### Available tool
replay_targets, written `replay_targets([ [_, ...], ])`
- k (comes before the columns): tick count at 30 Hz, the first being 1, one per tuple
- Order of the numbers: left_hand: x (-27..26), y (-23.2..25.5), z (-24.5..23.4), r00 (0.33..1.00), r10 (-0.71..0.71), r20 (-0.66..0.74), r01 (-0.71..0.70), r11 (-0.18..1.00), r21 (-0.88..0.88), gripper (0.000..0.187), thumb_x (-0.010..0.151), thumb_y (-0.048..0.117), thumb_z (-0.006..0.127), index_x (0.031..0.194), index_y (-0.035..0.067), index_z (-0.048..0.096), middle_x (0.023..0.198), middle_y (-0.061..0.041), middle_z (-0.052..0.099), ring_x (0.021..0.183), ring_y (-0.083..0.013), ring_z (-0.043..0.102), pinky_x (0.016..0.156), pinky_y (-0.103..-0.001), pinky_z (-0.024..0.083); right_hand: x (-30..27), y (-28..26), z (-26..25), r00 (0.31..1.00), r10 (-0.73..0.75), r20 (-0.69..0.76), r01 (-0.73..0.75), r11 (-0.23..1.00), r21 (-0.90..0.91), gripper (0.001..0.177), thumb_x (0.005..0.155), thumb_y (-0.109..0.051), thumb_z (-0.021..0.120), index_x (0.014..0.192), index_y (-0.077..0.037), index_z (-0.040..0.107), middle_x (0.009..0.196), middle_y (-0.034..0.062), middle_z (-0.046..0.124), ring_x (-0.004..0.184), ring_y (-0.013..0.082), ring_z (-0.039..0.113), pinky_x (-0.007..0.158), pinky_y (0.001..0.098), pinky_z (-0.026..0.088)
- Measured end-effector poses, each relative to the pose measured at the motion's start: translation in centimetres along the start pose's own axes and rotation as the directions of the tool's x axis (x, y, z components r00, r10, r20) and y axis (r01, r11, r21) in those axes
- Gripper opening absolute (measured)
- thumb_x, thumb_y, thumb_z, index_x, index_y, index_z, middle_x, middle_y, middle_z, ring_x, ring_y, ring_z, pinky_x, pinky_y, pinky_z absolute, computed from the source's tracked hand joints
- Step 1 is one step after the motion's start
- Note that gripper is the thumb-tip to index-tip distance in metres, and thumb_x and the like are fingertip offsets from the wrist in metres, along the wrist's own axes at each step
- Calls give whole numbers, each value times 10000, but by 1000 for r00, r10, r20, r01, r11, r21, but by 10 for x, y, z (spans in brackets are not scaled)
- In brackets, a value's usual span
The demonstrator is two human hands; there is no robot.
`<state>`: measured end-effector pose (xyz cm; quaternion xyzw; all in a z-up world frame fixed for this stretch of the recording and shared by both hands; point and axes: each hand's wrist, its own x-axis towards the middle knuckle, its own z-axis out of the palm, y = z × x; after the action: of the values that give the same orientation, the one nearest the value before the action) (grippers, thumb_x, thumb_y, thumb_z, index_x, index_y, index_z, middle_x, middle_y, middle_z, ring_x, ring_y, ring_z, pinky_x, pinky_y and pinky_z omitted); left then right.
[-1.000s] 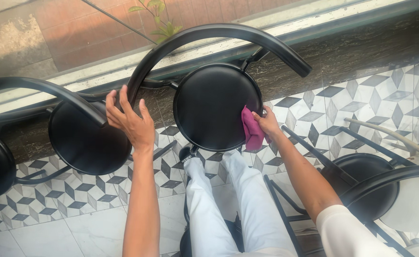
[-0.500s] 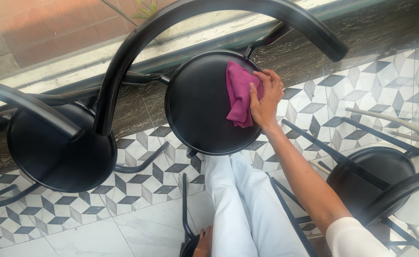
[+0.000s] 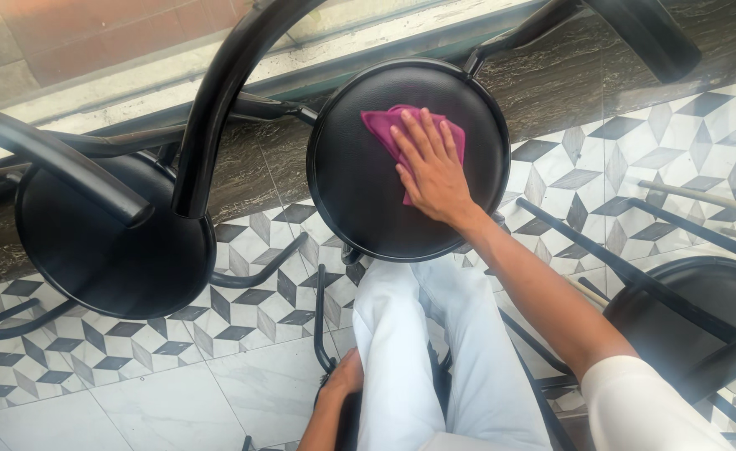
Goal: The person sits on the floor and wipes the seats and backrests of several black metal chairs using a pink cloth. They move from one chair to the next, cleaning each one thoroughly.
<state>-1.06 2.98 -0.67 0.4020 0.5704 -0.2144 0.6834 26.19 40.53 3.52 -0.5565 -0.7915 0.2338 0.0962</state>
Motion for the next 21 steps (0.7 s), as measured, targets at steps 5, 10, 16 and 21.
replay_targets([
  [5, -11, 31, -122, 912, 177, -370, -124, 979, 162, 187, 911, 150, 677, 1071, 104, 762, 1196, -101, 695, 1177, -321, 628, 1029, -420, 484, -43, 17, -9, 999, 14, -48, -16, 999, -43, 590, 1036, -290, 581, 1590, -166, 423, 1694, 146, 242, 1586, 364, 128, 1277, 532, 100],
  [10, -5, 135, -215, 507, 349, -789, -333, 923, 194, 386, 1011, 230, 587, 1375, 109, 549, 1431, -161, 475, 1335, -369, 434, 1106, -490, 388, -39, 39, -9, 959, 186, -215, -183, 982, 35, 599, 1083, -241, 561, 1632, -78, 386, 1718, 194, 230, 1598, 412, 120, 1293, 548, 86],
  [16, 36, 234, -204, 274, 655, -704, -254, 755, 604, 584, 1035, 328, 581, 1563, 163, 393, 1674, -177, 225, 1558, -413, 159, 1232, -596, 177, -73, 24, 4, 995, -20, -94, 24, 999, 42, 702, 1001, -236, 566, 1621, -15, 324, 1719, 159, 226, 1613, 388, 138, 1306, 538, 96],
  [21, 63, 230, -184, 137, 674, -726, -164, 738, 655, 667, 1059, 349, 536, 1642, 129, 297, 1727, -159, 132, 1603, -386, 97, 1284, -607, 109, -93, 25, 9, 941, 186, -282, -203, 979, -33, 707, 988, -239, 589, 1597, 4, 327, 1697, 244, 199, 1581, 444, 122, 1284, 526, 92],
])
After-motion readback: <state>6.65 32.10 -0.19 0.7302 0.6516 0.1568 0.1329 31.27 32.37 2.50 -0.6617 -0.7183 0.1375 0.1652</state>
